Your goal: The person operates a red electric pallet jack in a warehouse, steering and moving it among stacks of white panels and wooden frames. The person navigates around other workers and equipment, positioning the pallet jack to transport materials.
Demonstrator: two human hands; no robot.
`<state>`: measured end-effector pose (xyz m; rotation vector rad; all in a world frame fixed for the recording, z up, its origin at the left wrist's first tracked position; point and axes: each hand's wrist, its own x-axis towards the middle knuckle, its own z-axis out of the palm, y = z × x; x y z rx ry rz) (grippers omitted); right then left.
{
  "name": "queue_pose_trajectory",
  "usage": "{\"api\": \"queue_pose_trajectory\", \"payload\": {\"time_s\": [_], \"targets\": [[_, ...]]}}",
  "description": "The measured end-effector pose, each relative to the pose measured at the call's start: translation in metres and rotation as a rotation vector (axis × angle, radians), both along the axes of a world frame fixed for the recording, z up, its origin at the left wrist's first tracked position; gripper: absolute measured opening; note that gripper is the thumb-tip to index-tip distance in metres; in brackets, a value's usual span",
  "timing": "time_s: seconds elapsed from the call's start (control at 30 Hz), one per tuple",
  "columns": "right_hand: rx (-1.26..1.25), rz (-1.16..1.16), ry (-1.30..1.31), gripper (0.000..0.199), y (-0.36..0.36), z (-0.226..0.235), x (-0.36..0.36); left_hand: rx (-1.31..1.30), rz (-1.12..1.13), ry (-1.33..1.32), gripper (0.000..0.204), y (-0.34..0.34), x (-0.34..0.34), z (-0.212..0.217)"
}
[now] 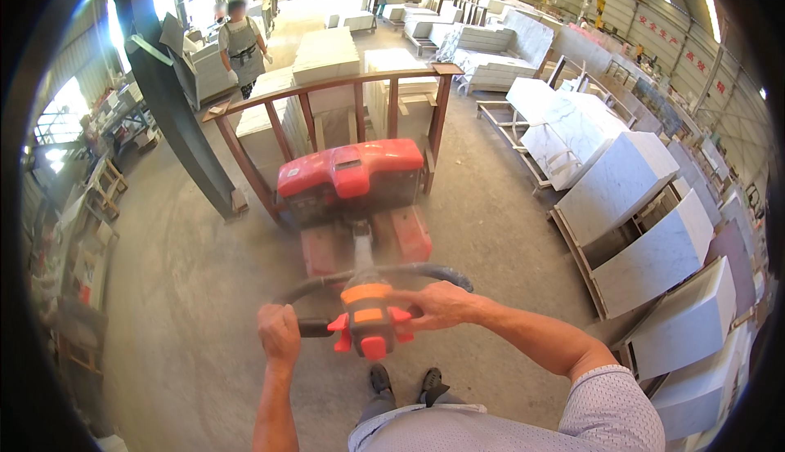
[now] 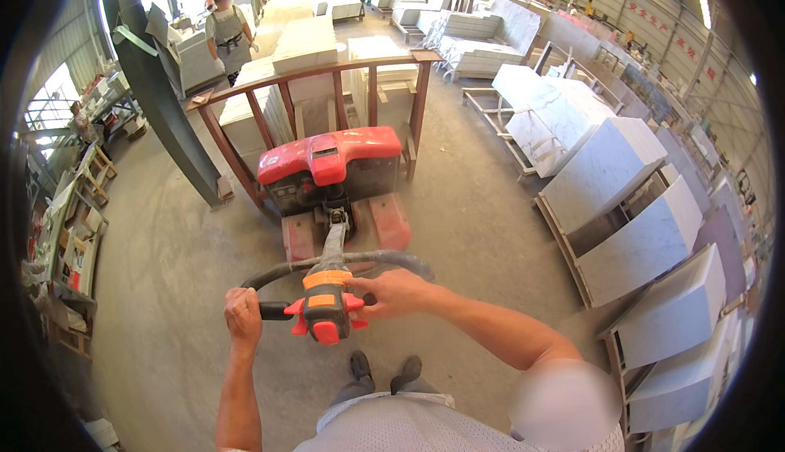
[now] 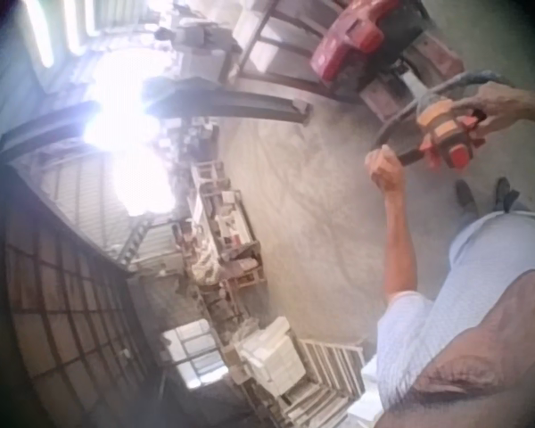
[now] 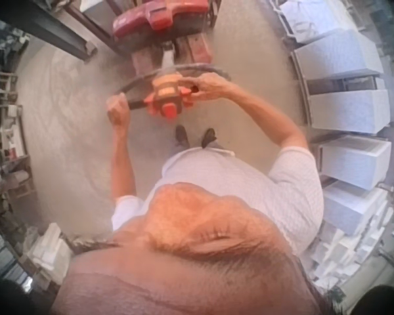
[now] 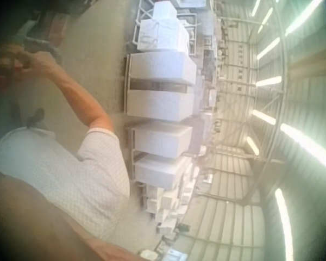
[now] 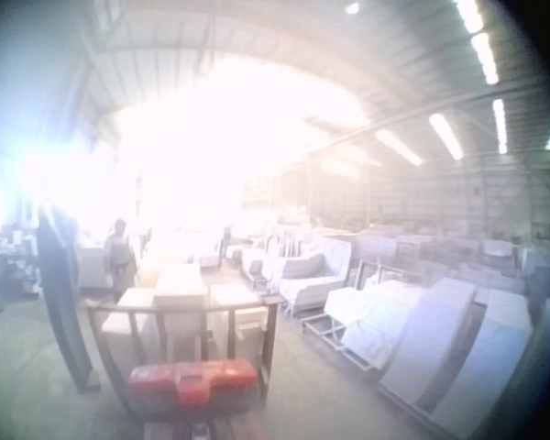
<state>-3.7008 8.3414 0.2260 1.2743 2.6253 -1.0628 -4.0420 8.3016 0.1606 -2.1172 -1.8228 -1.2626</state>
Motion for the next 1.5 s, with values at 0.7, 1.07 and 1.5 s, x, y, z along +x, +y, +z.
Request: {"api": "queue_pose_trajectory", "payload": {"time_s": [0.7,1.07,1.5], "targets": [[-0.069,0.003,0.007,0.075,0.009,0.002,-0.004,-0.091,0.009,-0.051,0.026,0.001,-0.003,-0.001],[-0.307,0.002,-0.005,0.087,0.019,0.006,0.002,-0.432,0.424,-1.140,0.052,-0.013,0.020,-0.014],[-0.894,0.037,0.147,0.069,0.063,0.027,-0.025,-0.127,0.368,-1.794,0.044,0.034,0.017,0.016]]}}
